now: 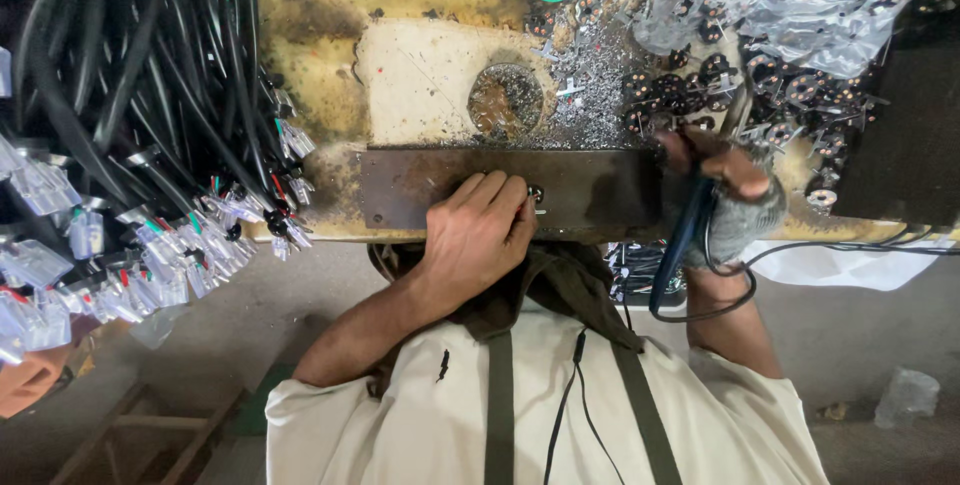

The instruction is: The person repeatedly picks up short wire assemblies and solders their exposed ends using a soldering iron. Finished assemblies are placed on the workbench. The person handles red, green, and black wires and uses a soldering iron and pliers.

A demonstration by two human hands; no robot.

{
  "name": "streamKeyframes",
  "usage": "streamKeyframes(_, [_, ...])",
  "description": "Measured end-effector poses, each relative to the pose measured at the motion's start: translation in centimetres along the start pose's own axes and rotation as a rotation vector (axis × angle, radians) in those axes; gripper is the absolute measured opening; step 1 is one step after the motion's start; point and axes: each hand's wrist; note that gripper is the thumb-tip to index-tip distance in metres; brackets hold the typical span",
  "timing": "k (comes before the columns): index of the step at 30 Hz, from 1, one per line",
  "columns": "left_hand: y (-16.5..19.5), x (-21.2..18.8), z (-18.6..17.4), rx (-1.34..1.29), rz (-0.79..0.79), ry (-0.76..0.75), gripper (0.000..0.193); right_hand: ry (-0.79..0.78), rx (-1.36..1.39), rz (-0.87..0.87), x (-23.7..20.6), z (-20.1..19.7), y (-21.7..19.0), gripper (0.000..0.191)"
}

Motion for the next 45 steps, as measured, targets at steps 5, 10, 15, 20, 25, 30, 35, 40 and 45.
streamKeyframes(5, [-0.4,1.6,0.1,0.010,-0.001,-0.002,0.015,-0.255,0.151,-0.156,-2.6,4.9,2.3,0.018])
streamKeyframes(10, [-0.3,-2.7,-0.6,0.005,0.013,0.015,0.016,-0.200,0.159,0.082,-6.7,1.4,-2.3,0.032])
streamKeyframes(15, [-2.6,-5.4,-2.7,0.004,0.012,0.014,0.015,-0.124,0.098,0.042,-4.1,1.6,-8.1,0.035])
streamKeyframes(20, [-4.0,-5.5,-2.0,0.000,0.034,0.011,0.015,-0.342,0.406,0.182,-3.0,0.9,-7.7,0.025])
streamKeyframes(25, [-1.1,-8.5,1.4,0.002,0.038,0.016,0.014,-0.333,1.147,0.541,-6.9,0.8,-4.4,0.014])
streamKeyframes(30, [1.0,-11.0,2.7,-0.005,0.035,0.029,0.014,-0.311,0.528,0.079,-11.3,-0.1,-1.9,0.023])
streamKeyframes(35, [2.0,-11.1,3.9,0.002,0.022,0.005,0.015,-0.312,0.308,-0.123,-12.9,-0.4,-1.0,0.026])
streamKeyframes(40, [2.4,-12.4,3.7,0.017,0.033,0.012,0.015,-0.468,1.111,0.468,-12.9,-2.9,-3.3,0.006])
streamKeyframes(45, [3.2,-11.9,4.4,0.044,0.028,0.033,0.017,-0.611,0.416,0.015,-7.8,-5.8,-4.1,0.013])
Point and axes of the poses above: each hand's wrist, its own x-axis towards the middle knuckle, its own z-axis out of the palm, y = z × x, and after that the axes turned 3 degrees about z, right-handed
